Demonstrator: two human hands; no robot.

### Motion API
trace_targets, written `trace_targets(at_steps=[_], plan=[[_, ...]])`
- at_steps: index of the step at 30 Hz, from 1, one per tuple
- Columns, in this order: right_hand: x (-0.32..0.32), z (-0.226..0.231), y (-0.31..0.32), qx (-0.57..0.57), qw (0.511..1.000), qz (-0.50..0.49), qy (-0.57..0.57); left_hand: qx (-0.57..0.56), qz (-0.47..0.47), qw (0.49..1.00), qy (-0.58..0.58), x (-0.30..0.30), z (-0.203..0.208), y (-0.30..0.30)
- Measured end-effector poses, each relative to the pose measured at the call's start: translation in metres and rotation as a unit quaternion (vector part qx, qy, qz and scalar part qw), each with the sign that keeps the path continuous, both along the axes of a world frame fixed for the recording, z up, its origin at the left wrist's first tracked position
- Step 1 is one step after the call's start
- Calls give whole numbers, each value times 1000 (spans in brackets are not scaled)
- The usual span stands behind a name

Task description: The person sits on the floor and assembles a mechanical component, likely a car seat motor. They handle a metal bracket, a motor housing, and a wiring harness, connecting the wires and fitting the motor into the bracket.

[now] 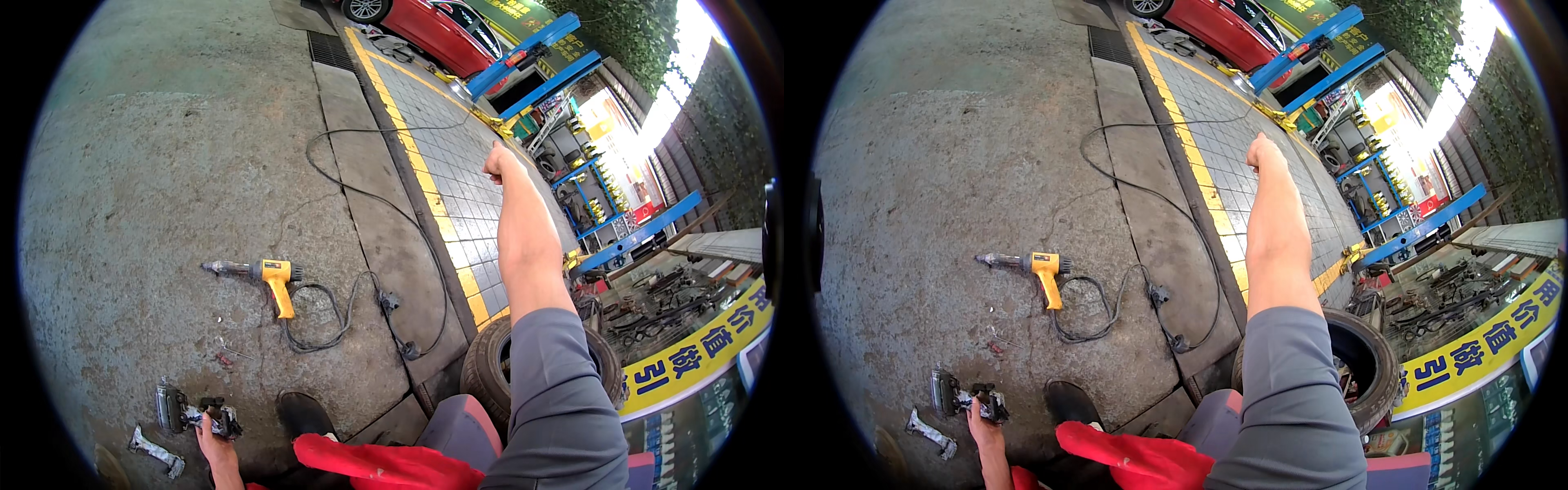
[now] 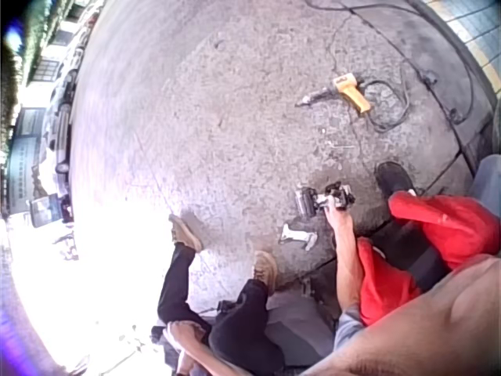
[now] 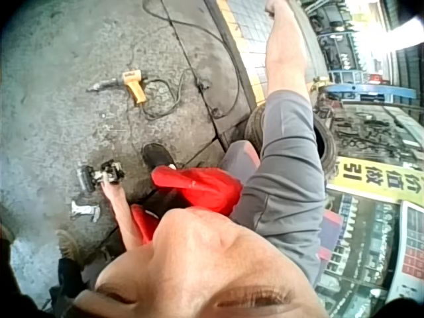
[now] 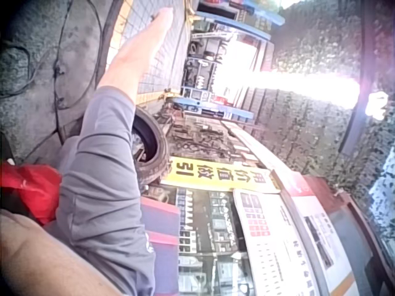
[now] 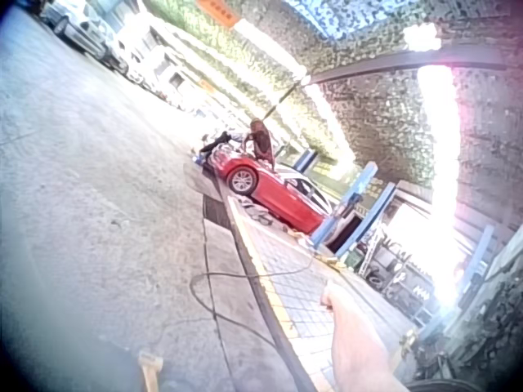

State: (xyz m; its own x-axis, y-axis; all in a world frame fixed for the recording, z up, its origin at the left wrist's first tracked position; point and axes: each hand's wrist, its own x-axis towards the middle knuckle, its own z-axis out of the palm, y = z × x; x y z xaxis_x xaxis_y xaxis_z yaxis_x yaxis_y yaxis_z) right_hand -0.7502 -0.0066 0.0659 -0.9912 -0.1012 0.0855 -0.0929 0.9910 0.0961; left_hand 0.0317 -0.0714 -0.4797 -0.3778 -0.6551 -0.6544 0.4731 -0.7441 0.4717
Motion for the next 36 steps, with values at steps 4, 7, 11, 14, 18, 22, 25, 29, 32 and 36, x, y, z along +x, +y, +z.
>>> trace_targets(at_steps=[4, 7, 11, 14, 18, 22, 25, 29, 32, 36], plan=[[1, 1, 1, 2, 1000, 2, -5, 3, -7, 1000, 2, 0, 8, -1], [1, 5, 3, 7, 1000, -3, -14, 10, 4, 1000, -7, -2, 7, 0], [7, 6, 5, 6, 1000, 9, -14, 9, 8, 1000, -10, -4, 12, -1], [6, 0, 6, 7, 1000, 6, -10, 10, 17, 1000, -6, -2, 3, -1], [-14, -9, 18, 10, 1000, -8, -23, 10, 10, 1000, -2, -3, -2, 1], [-2, -9, 8, 13, 1000, 1, -28, 2, -12, 1000, -2, 0, 7, -2], [7, -9, 1, 17, 1000, 5, -13, 7, 11, 1000, -14, 0, 2, 0], [7, 9, -8, 9, 1000, 9, -4, 8, -1, 1000, -2, 2, 3, 0], [-8, 16, -7, -9, 1000, 15, 20, 6, 11, 1000, 1, 1, -6, 0], [-31, 18, 0, 4, 999, 14, -36, 16, 16, 1000, 4, -6, -14, 1]])
